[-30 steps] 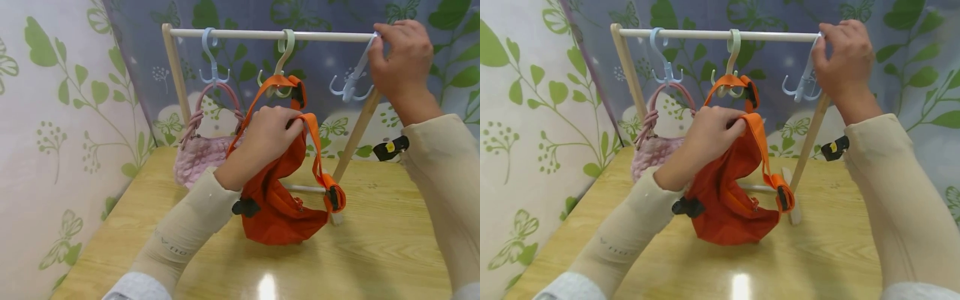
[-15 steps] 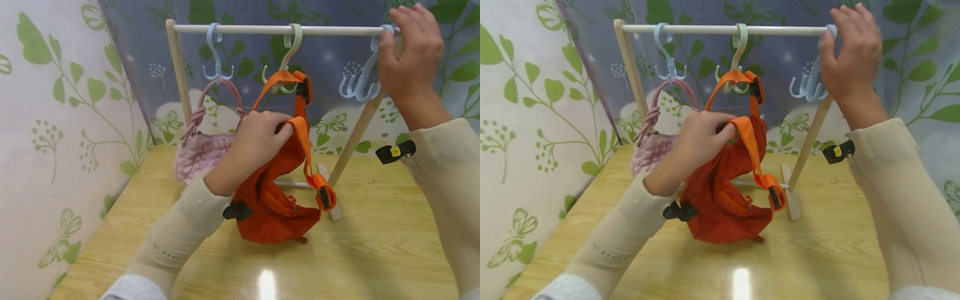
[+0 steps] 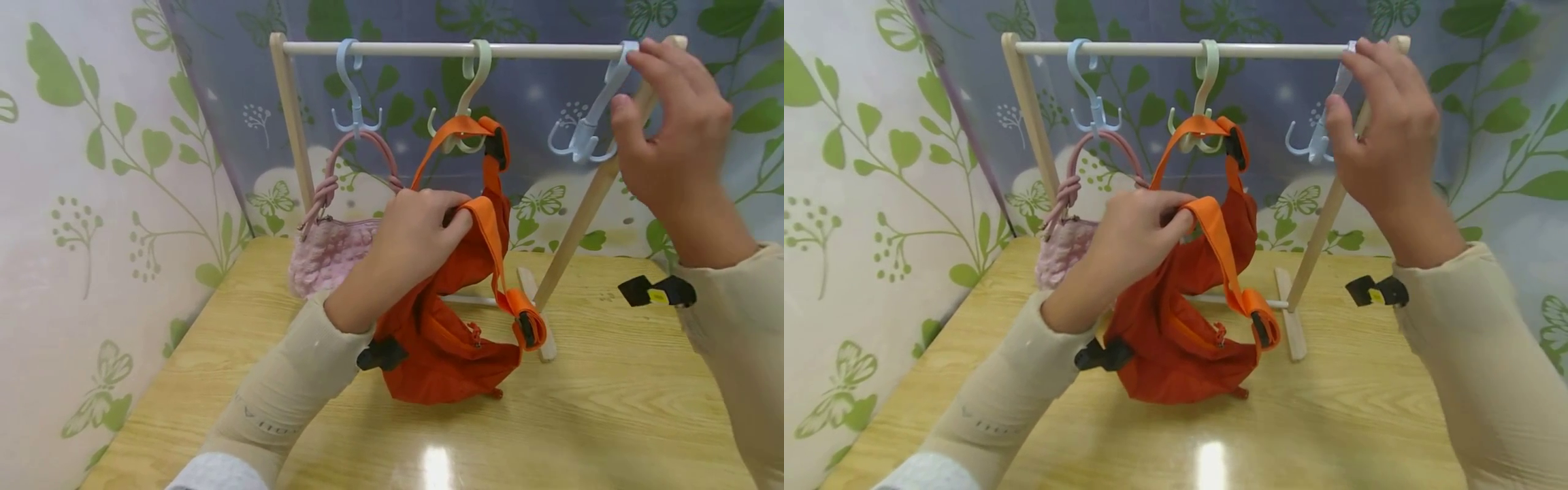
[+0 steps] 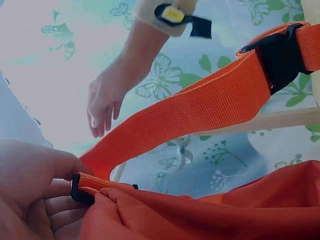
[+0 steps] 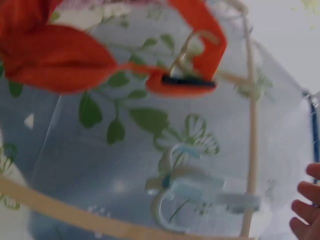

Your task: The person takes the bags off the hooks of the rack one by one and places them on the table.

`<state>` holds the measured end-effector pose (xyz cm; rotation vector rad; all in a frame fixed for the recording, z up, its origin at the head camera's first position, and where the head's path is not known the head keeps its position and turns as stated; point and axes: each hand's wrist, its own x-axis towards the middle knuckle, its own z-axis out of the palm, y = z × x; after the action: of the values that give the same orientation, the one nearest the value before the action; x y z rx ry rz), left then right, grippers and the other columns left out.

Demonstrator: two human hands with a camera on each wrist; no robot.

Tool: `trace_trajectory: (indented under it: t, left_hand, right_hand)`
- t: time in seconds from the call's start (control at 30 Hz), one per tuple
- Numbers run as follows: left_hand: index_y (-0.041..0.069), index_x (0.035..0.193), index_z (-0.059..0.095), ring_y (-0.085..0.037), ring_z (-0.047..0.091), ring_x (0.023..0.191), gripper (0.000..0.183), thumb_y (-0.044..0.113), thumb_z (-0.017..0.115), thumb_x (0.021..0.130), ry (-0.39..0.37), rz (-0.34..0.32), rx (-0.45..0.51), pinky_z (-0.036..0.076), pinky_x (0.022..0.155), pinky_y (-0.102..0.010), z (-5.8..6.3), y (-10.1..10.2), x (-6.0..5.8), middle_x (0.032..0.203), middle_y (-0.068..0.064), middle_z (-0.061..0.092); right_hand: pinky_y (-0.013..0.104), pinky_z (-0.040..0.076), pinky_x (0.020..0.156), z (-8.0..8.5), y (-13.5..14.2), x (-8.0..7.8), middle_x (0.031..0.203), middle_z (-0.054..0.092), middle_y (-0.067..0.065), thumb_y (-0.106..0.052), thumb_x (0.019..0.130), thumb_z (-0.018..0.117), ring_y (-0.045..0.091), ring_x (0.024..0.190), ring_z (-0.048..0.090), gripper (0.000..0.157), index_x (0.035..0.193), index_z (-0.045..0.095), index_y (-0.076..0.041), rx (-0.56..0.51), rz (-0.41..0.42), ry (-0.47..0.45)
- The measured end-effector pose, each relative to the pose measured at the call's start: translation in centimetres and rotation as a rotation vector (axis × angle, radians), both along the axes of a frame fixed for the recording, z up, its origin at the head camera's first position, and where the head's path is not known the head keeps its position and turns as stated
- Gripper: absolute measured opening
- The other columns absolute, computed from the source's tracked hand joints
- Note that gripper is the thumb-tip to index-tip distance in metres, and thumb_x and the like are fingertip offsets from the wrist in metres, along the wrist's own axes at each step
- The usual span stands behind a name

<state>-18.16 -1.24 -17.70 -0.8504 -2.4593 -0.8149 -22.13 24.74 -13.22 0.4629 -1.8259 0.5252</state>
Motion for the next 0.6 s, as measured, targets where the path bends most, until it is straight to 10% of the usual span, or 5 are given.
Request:
trace_trajectory:
  t: [0.6]
  left_hand:
    - [0.011, 0.111, 0.074, -0.012, 0.049, 0.051, 0.026, 0.013, 0.052, 0.098, 0.049, 0.032, 0.003, 0.038, 0.056, -0.025, 0.4, -0.5, 0.5, 0.074, -0.001, 0.068]
  right_hand:
    - [0.047, 0.042, 0.103, -8.6, -3.7, 5.7, 0.133, 0.058, 0.019, -0.067, 0.091, 0.048, 0.037, 0.123, 0.054, 0.080, 0.136, 0.054, -0.001, 0.167, 0.241, -0.171]
